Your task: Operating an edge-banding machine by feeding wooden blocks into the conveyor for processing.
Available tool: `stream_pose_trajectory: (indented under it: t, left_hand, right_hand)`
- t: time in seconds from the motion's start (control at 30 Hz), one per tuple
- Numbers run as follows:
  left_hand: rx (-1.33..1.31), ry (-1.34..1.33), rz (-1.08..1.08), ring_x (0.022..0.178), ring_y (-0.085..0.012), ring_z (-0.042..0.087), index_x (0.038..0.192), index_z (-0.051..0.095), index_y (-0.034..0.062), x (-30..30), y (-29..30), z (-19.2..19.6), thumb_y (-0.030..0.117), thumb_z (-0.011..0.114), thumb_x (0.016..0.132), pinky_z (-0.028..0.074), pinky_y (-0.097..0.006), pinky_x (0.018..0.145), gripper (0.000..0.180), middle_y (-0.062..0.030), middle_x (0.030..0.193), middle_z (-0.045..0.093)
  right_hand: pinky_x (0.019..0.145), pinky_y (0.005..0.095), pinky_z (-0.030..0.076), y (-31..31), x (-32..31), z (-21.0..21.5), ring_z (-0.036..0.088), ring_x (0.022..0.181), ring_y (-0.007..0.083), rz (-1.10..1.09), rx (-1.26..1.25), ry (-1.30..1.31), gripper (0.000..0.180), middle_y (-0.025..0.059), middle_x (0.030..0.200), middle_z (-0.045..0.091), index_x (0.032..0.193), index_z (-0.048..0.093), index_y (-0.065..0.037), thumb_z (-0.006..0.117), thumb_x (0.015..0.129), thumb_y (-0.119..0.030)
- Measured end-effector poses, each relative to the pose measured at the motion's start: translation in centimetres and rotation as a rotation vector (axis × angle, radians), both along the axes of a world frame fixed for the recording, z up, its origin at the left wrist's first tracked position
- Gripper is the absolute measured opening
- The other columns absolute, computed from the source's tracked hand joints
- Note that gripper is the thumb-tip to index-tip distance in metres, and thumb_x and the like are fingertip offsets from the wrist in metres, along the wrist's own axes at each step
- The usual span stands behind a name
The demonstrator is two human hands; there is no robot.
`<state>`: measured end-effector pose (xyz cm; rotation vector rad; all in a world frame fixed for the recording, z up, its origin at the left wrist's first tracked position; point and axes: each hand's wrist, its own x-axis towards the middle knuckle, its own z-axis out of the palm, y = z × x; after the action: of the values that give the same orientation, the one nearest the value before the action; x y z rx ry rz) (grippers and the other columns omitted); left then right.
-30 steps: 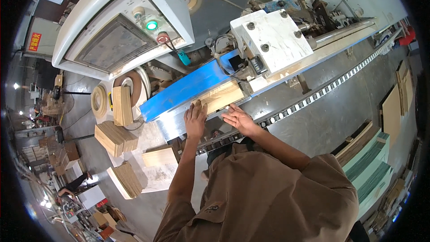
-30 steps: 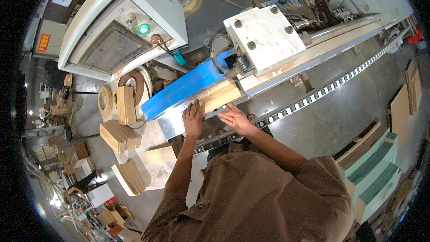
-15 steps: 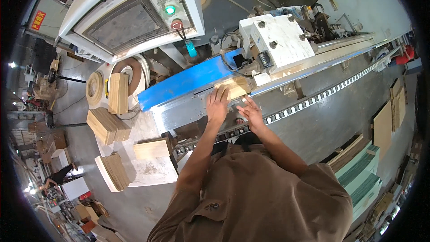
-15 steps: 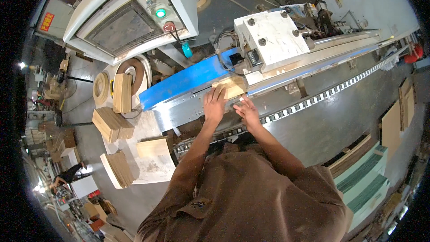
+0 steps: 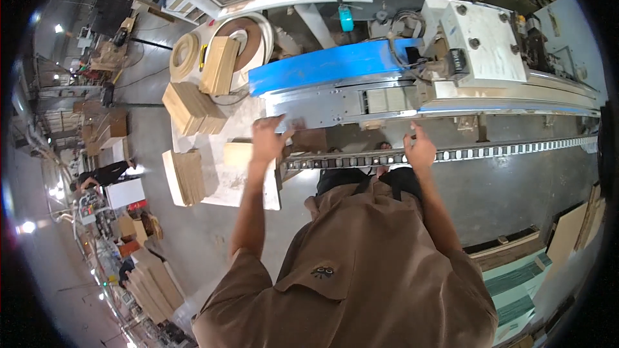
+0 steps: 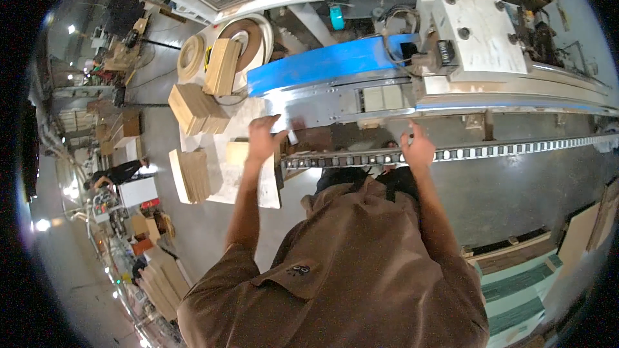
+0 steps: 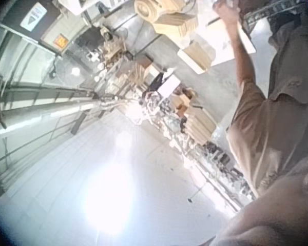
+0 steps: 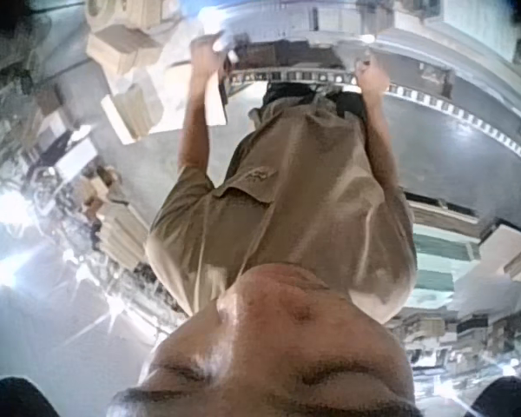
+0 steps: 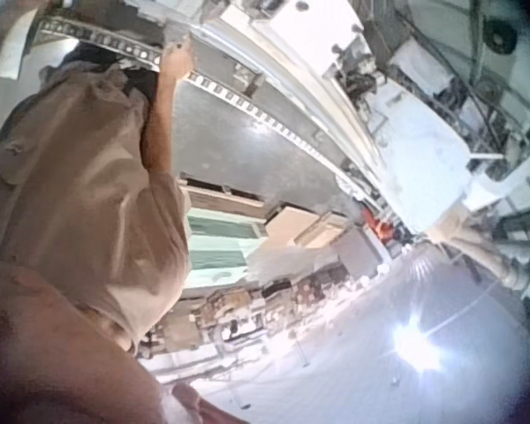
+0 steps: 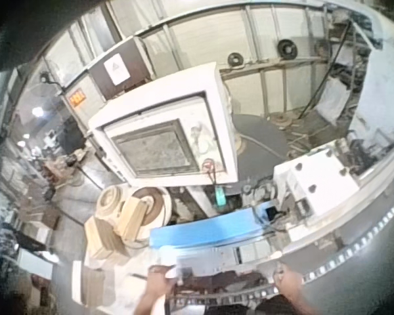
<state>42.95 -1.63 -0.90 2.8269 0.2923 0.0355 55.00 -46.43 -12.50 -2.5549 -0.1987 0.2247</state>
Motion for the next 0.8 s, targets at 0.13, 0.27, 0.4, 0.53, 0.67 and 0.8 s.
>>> stream_pose_trajectory:
  t: [0.13,0.27,0.4,0.53,0.67,0.8]
  left_hand:
    - [0.266,0.607,0.111,0.151,-0.0348,0.038,0.159,0.045,0.0165,-8.1,6.2,3.4,0.031,0.100,0.061,0.030,-0.053,0.124,0.113,-0.0126,0.162,0.043]
    - [0.337,0.590,0.071,0.151,-0.0343,0.037,0.159,0.044,0.0171,-12.0,8.5,1.6,0.026,0.099,0.062,0.029,-0.051,0.126,0.112,-0.0123,0.162,0.042]
    - [0.397,0.539,-0.003,0.149,-0.0332,0.040,0.156,0.046,0.0175,-14.1,11.4,-0.5,0.023,0.096,0.068,0.028,-0.049,0.127,0.102,-0.0117,0.156,0.048]
    - [0.330,0.515,-0.045,0.144,-0.0349,0.045,0.152,0.050,0.0146,-11.8,11.5,0.0,0.021,0.092,0.067,0.035,-0.047,0.124,0.095,-0.0132,0.150,0.053]
    - [0.224,0.224,-0.037,0.127,-0.0423,0.054,0.145,0.054,0.0079,-5.8,6.8,1.4,0.020,0.089,0.064,0.044,-0.051,0.113,0.090,-0.0193,0.135,0.057]
    - [0.098,0.005,-0.201,0.127,-0.0440,0.054,0.144,0.055,0.0105,2.9,-1.2,0.1,0.026,0.091,0.067,0.044,-0.054,0.110,0.087,-0.0211,0.136,0.057]
  right_hand:
    - [0.081,0.0508,0.059,0.9,0.1,-1.1,0.073,0.094,0.0402,-0.043,-0.039,-0.017,0.049,0.0135,0.122,0.073,0.144,0.060,-0.023,0.060,0.098,-0.039]
    - [0.082,0.0509,0.058,1.2,0.1,-1.1,0.073,0.095,0.0391,0.011,-0.040,-0.026,0.050,0.0138,0.117,0.074,0.144,0.060,-0.022,0.061,0.097,-0.040]
    - [0.082,0.0492,0.058,1.2,0.2,-0.2,0.074,0.095,0.0369,0.022,0.025,0.003,0.051,0.0140,0.109,0.076,0.144,0.060,-0.020,0.062,0.096,-0.039]
    - [0.082,0.0488,0.058,0.4,0.0,-1.2,0.074,0.096,0.0370,-0.006,0.014,-0.063,0.054,0.0142,0.114,0.076,0.142,0.062,-0.017,0.064,0.093,-0.039]
    - [0.078,0.0473,0.057,1.1,-0.1,-0.6,0.070,0.088,0.0338,-0.017,0.017,-0.059,0.059,0.0120,0.103,0.073,0.141,0.062,-0.016,0.068,0.088,-0.040]
    - [0.071,0.0481,0.058,1.0,0.0,0.0,0.073,0.081,0.0328,-0.003,0.162,-0.128,0.056,0.0140,0.112,0.075,0.144,0.061,-0.017,0.065,0.093,-0.041]
